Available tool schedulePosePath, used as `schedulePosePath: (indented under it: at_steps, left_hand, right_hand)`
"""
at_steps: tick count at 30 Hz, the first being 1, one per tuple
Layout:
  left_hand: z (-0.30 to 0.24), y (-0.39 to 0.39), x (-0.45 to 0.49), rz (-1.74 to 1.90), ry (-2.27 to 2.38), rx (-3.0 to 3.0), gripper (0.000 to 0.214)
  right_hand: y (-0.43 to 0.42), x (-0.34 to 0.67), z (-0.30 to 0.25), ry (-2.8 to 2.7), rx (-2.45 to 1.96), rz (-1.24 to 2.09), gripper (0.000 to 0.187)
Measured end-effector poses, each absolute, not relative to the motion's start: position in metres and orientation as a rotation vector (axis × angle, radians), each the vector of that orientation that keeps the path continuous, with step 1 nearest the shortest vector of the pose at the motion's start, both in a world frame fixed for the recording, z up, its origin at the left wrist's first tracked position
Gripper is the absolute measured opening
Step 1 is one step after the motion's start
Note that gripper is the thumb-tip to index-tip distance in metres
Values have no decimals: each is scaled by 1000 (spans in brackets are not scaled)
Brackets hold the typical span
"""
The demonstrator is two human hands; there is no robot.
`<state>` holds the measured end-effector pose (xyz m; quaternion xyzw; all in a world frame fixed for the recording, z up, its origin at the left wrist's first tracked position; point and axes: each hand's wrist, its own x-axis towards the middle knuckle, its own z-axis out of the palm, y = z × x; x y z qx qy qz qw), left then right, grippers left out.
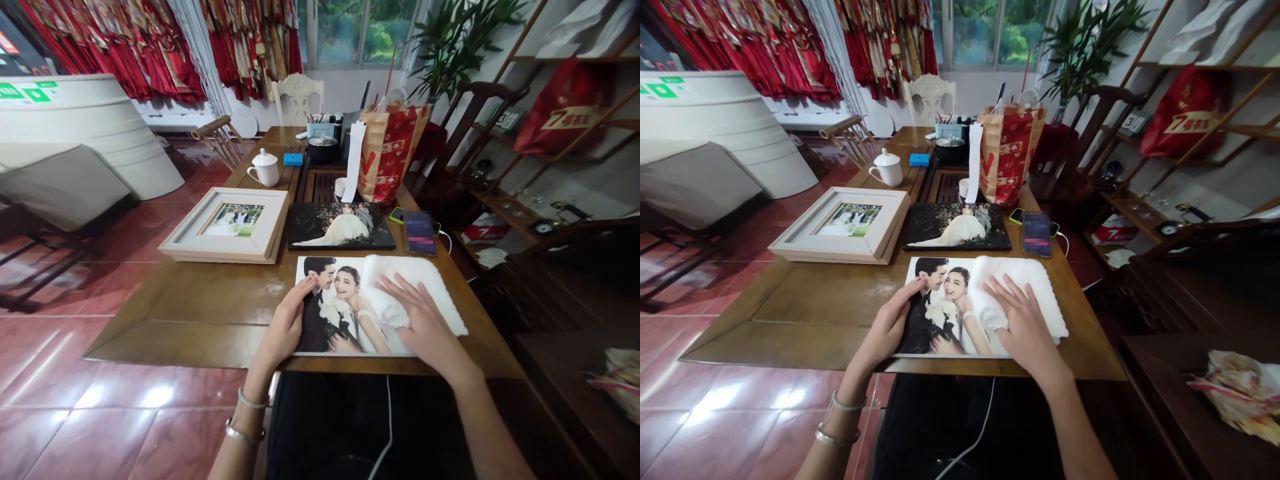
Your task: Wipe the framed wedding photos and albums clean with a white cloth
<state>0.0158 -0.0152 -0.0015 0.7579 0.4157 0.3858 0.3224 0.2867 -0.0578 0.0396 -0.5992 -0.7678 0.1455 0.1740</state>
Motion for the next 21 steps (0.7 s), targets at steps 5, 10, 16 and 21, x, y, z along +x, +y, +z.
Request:
schedulePosePath:
  at_steps: [5,10,16,21]
  left_hand:
    - [0,-15,16,1024,1072,1982,49]
    - [2,-16,15,1000,1067,1966,49]
    - [-1,-15,15,1007,1082,1998,48]
    - [0,-15,15,1011,1082,2002,49]
  right_hand:
    - [-69,228,42,-2377,-1543,349,84]
    - [-99,237,57,-2578,-1123,765,88]
    - [-85,290,54,-2372,-1304,887,93]
    - [-39,296,43,-2210,-1589,611,82]
